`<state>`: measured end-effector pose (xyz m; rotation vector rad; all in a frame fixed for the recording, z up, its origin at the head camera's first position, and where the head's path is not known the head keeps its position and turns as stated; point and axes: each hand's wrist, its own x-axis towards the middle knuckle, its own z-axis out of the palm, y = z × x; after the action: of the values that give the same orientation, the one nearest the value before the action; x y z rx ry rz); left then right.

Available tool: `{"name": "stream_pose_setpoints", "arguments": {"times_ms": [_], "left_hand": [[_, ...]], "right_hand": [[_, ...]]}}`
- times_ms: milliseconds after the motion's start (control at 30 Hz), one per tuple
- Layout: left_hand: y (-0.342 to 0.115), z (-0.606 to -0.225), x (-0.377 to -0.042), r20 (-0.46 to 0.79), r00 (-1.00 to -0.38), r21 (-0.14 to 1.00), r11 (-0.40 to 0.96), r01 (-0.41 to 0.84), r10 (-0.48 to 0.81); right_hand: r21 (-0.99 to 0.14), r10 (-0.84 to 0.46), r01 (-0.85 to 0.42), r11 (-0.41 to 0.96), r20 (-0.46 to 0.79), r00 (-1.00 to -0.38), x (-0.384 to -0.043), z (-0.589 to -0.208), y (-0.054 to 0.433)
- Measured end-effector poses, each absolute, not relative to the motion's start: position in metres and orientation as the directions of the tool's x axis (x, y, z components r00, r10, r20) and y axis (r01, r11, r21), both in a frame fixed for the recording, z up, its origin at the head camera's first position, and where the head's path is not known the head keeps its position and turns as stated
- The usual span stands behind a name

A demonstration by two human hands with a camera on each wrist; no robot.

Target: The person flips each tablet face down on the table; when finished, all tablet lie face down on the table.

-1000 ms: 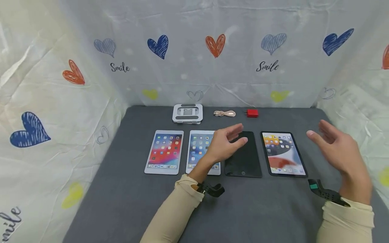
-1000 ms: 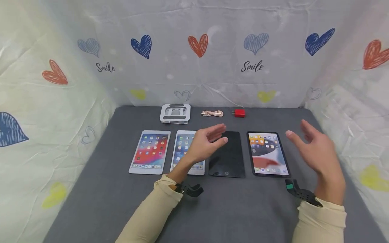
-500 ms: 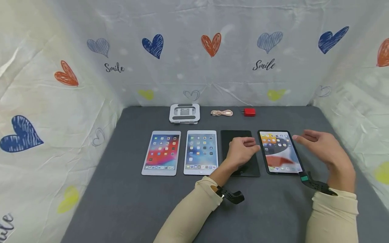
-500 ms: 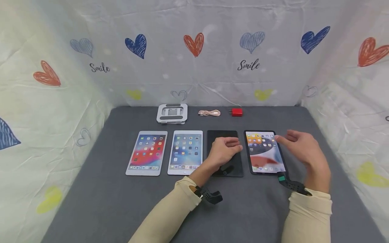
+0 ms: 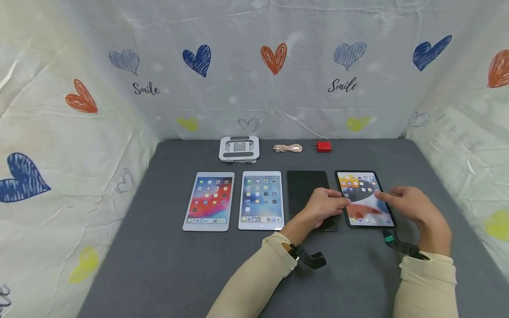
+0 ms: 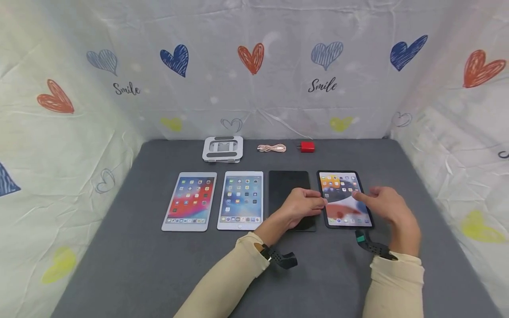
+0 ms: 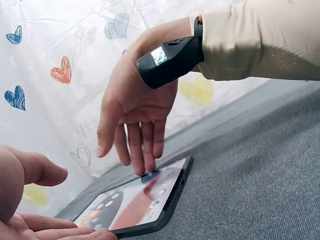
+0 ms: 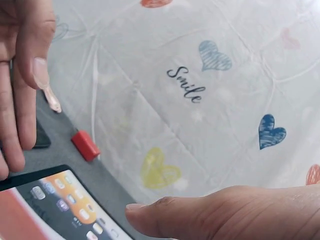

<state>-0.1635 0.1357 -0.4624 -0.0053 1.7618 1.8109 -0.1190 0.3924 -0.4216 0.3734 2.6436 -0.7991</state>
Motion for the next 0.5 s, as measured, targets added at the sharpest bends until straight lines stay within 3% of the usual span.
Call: {"name": "stream_pose_setpoints", "arguments": {"times_ms": [233, 500], "left_hand": [[0.134, -0.463, -0.162, -0.411, -0.817, 0.911, 0.17, -0.375, 0.405], [0.142, -0.459, -0.162, -0.432, -0.806, 0.902, 0.186, -0.391, 0.404]], "right_hand": [[-0.463, 0.167, 0.386, 0.798, -0.445, -0.88, -0.119, -0.433, 0.394], [-0.504, 0.158, 0.408, 0.762, -0.466, -0.87, -0.123, -0.447, 0.396]]}}
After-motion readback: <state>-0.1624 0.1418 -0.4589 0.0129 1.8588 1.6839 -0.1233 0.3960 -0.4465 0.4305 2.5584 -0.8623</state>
